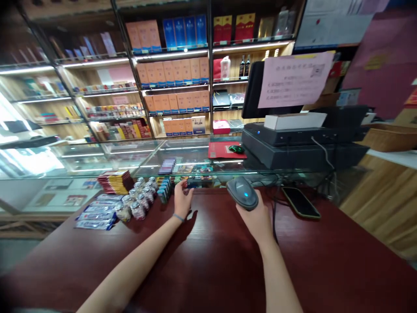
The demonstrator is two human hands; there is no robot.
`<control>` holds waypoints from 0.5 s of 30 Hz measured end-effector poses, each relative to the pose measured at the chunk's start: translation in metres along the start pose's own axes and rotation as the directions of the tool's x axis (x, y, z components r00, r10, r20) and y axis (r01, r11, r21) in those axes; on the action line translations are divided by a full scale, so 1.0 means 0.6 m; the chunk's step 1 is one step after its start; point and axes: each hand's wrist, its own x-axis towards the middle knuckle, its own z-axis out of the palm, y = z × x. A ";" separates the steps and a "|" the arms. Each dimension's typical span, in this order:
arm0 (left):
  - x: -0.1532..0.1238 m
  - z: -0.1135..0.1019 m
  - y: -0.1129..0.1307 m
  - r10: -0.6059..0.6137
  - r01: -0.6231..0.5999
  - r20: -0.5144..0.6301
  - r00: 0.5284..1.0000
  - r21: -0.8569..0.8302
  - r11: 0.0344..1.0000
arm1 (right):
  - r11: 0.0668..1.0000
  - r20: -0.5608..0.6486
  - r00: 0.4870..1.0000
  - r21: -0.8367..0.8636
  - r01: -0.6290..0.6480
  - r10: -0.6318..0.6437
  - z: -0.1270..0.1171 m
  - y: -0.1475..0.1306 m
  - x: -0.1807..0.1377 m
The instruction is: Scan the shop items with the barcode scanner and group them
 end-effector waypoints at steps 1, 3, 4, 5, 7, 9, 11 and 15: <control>0.006 -0.017 -0.003 0.003 -0.003 -0.029 1.000 0.008 1.000 | 1.000 0.017 1.000 0.017 0.004 -0.004 0.008 -0.005 -0.004; 0.016 -0.044 -0.010 0.002 -0.001 -0.077 0.997 0.017 1.000 | 0.999 0.058 0.998 0.052 0.014 -0.018 0.025 -0.014 -0.014; 0.020 -0.055 -0.015 -0.001 0.003 -0.095 0.996 0.020 1.000 | 0.998 0.084 0.996 0.065 0.016 -0.022 0.035 -0.018 -0.019; 0.023 -0.062 -0.019 -0.005 0.007 -0.105 0.994 0.022 1.000 | 0.997 0.112 0.993 0.074 0.014 -0.023 0.044 -0.022 -0.024; 0.028 -0.072 -0.028 -0.013 0.016 -0.107 0.994 0.023 1.000 | 0.996 0.165 0.986 0.085 0.018 -0.032 0.062 -0.029 -0.034; 0.032 -0.075 -0.037 -0.020 0.022 -0.095 0.995 0.021 1.000 | 0.995 0.207 0.977 0.086 0.043 -0.060 0.078 -0.034 -0.043; 0.035 -0.075 -0.044 -0.022 0.025 -0.066 0.998 0.038 0.999 | 0.995 0.248 0.965 0.080 0.066 -0.084 0.090 -0.038 -0.050; 0.039 -0.072 -0.059 -0.032 0.027 0.042 0.999 0.107 0.994 | 0.999 0.308 0.950 0.015 0.045 -0.047 0.101 -0.038 -0.056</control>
